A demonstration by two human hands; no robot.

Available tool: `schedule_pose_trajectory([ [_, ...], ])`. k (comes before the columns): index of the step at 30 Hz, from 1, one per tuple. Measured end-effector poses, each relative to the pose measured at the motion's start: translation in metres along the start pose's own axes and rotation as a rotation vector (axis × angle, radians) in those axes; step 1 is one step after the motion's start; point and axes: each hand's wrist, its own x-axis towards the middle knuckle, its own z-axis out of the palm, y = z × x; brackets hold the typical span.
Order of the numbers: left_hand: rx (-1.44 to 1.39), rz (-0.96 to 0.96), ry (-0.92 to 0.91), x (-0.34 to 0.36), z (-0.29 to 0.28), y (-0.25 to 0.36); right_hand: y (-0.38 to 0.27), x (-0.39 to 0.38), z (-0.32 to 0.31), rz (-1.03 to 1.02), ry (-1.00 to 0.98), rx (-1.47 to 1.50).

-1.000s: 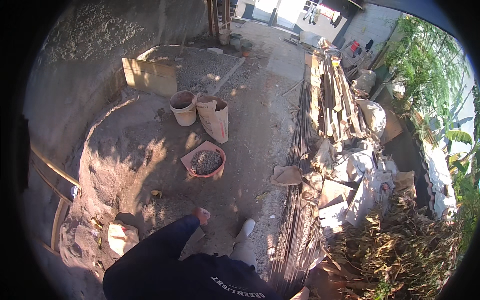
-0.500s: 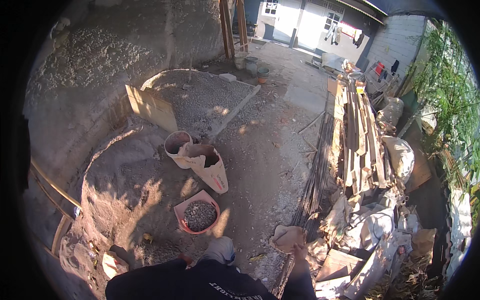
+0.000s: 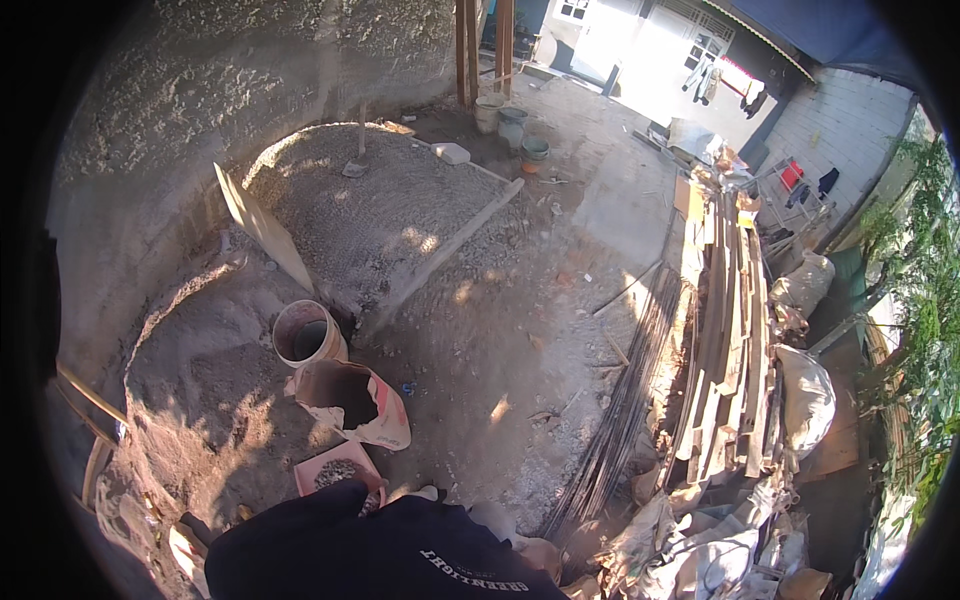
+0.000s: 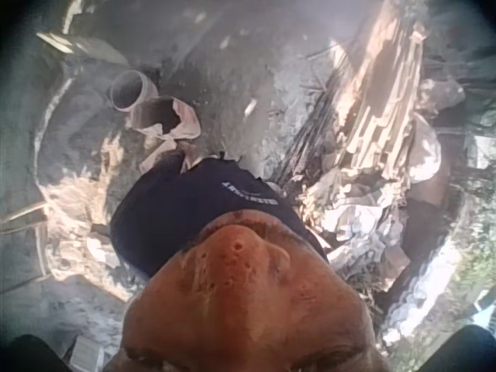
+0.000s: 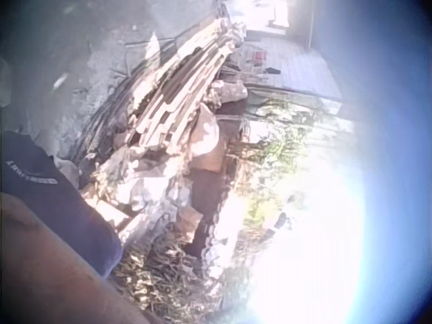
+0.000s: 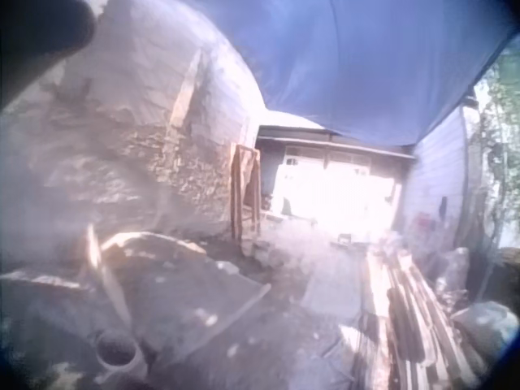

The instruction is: The person uses a hand saw to cut a piece of white wood on a workbench. They then stack the cut pieces with other similar planks and walk to a different area to pick up a wooden frame.

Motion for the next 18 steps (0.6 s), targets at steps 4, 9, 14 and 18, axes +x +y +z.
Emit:
schedule_pose_trajectory([
  [4, -0.262, 0.191, 0.004, 0.102, -0.114, 0.158, -0.069, 0.025, 0.005, 0.066, 0.011, 0.005],
  [9, -0.402, 0.104, -0.014, 0.185, -0.202, 0.326, -0.180, 0.114, -0.007, 0.111, 0.011, 0.107],
  [14, -0.478, -0.014, 0.032, 0.243, -0.237, 0.403, -0.384, 0.236, -0.036, 0.075, -0.076, 0.347],
  [18, -0.624, -0.152, -0.026, 0.286, -0.248, 0.458, -0.646, 0.315, -0.068, -0.228, -0.008, 0.286],
])
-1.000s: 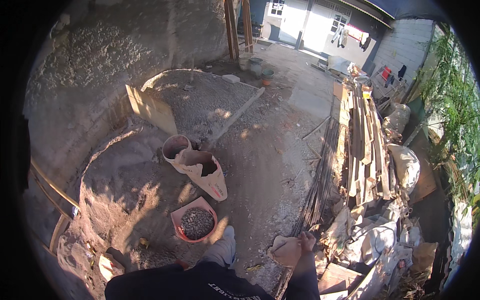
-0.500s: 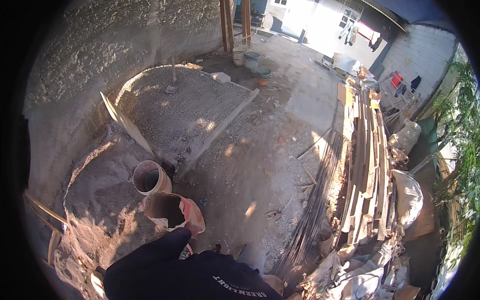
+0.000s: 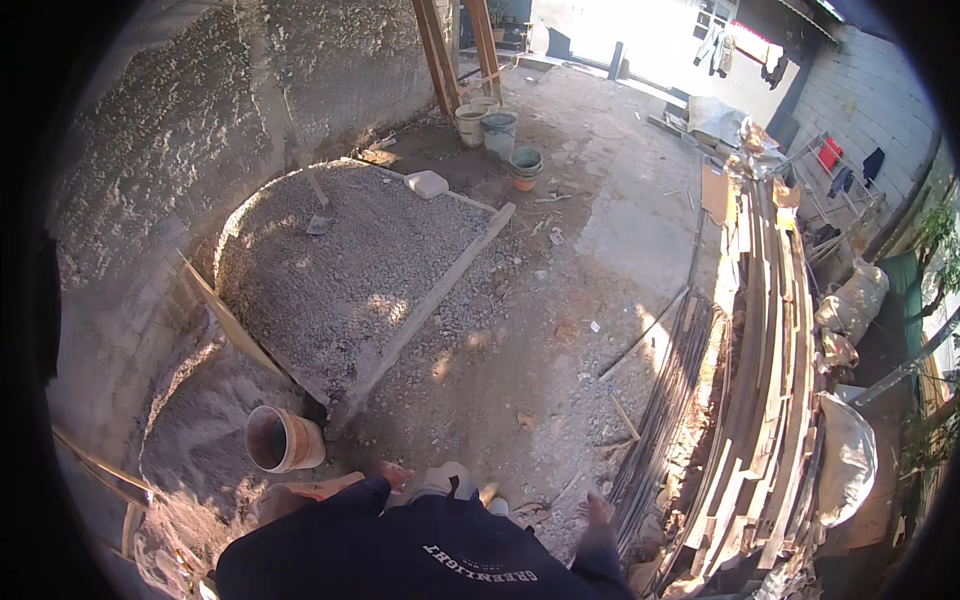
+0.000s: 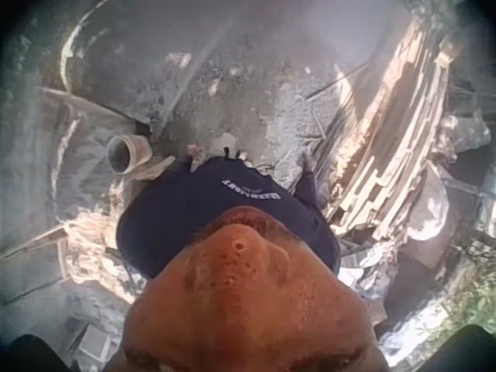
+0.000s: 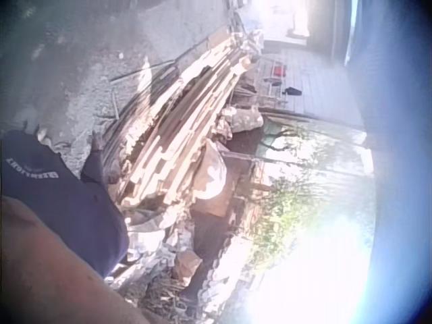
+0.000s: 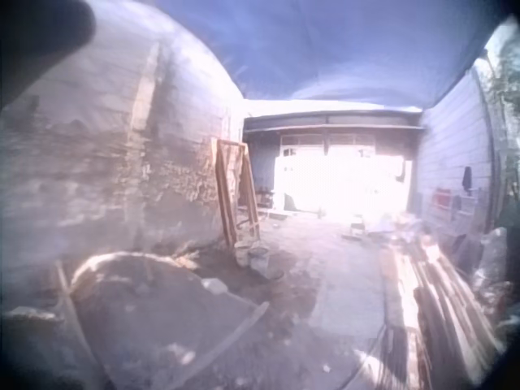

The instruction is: The person uses a hand saw to cut a piece of white wood on a workbench. They then stack the cut pieces with other similar planks and walk to a different area to pick up a wooden frame.

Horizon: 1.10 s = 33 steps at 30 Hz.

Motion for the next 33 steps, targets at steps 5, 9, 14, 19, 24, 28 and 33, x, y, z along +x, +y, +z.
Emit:
schedule_pose_trajectory([
  [5, 0.181, -0.156, 0.063, 0.047, -0.010, 0.006, -0.248, 0.107, 0.109, -0.370, -0.078, -0.067],
  [9, 0.012, -0.289, -0.007, 0.150, 0.002, 0.060, -0.332, 0.209, 0.182, -0.381, -0.076, -0.040],
  [14, 0.001, -0.290, 0.048, 0.255, -0.012, 0.230, -0.334, 0.263, 0.228, -0.015, -0.025, -0.165],
  [19, 0.116, 0.128, 0.087, 0.354, -0.053, 0.525, -0.307, 0.276, 0.236, -0.090, -0.020, -0.872],
  [24, -0.084, 0.331, 0.075, 0.425, -0.042, 0.811, -0.389, 0.353, 0.293, 0.185, -0.005, -0.493],
  [28, -0.089, 0.482, 0.154, 0.484, -0.010, 0.936, -0.491, 0.459, 0.343, 0.194, -0.028, -0.289],
  [33, -0.049, 0.165, 0.170, 0.530, 0.024, 0.950, -0.730, 0.605, 0.391, 0.064, -0.016, -0.182],
])
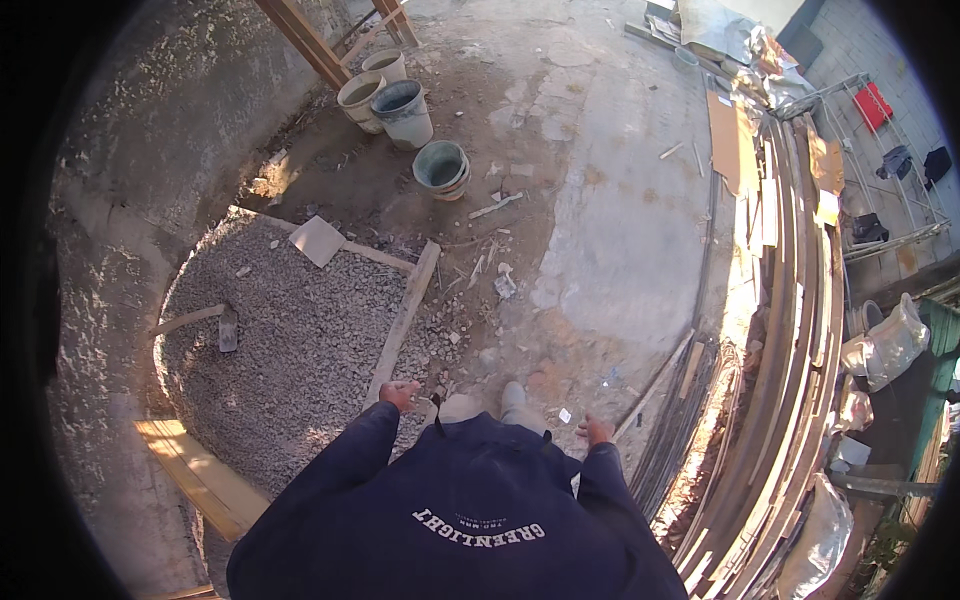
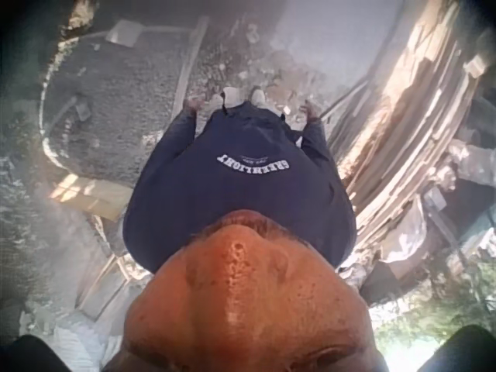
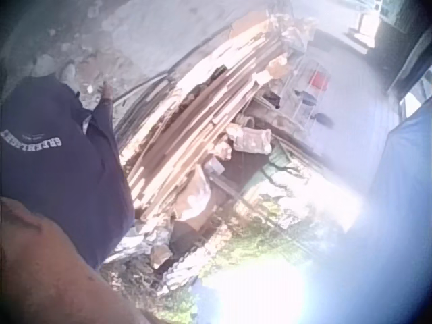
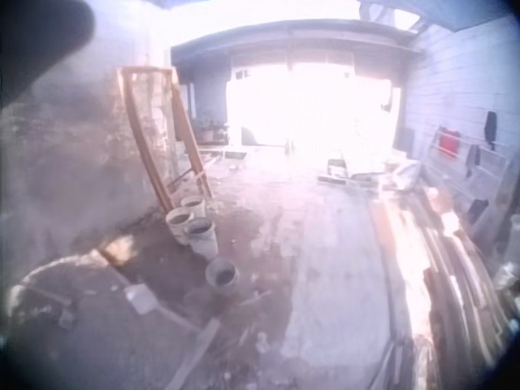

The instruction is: The person uses a hand saw to cut a piece of white wood on a workbench. They then stack the cut pieces with other similar planks and walk to a different area to pick up a wooden frame.

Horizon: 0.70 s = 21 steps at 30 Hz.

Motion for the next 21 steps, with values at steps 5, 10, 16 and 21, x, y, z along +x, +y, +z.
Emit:
schedule_pose_trajectory([
  [5, 0.344, 0.001, 0.024, 0.041, -0.004, -0.043, -0.274, 0.105, 0.032, -0.268, 0.014, -0.004],
  [10, 0.356, -0.430, -0.128, 0.064, 0.033, 0.041, -0.439, 0.191, 0.091, -0.380, -0.039, -0.142],
  [16, 0.155, -0.413, -0.076, 0.231, 0.048, 0.236, -0.440, 0.220, 0.100, 0.051, -0.052, -0.256],
  [21, -0.222, 0.014, 0.035, 0.403, 0.033, 0.536, -0.474, 0.292, 0.101, 0.077, 0.047, -0.907],
])
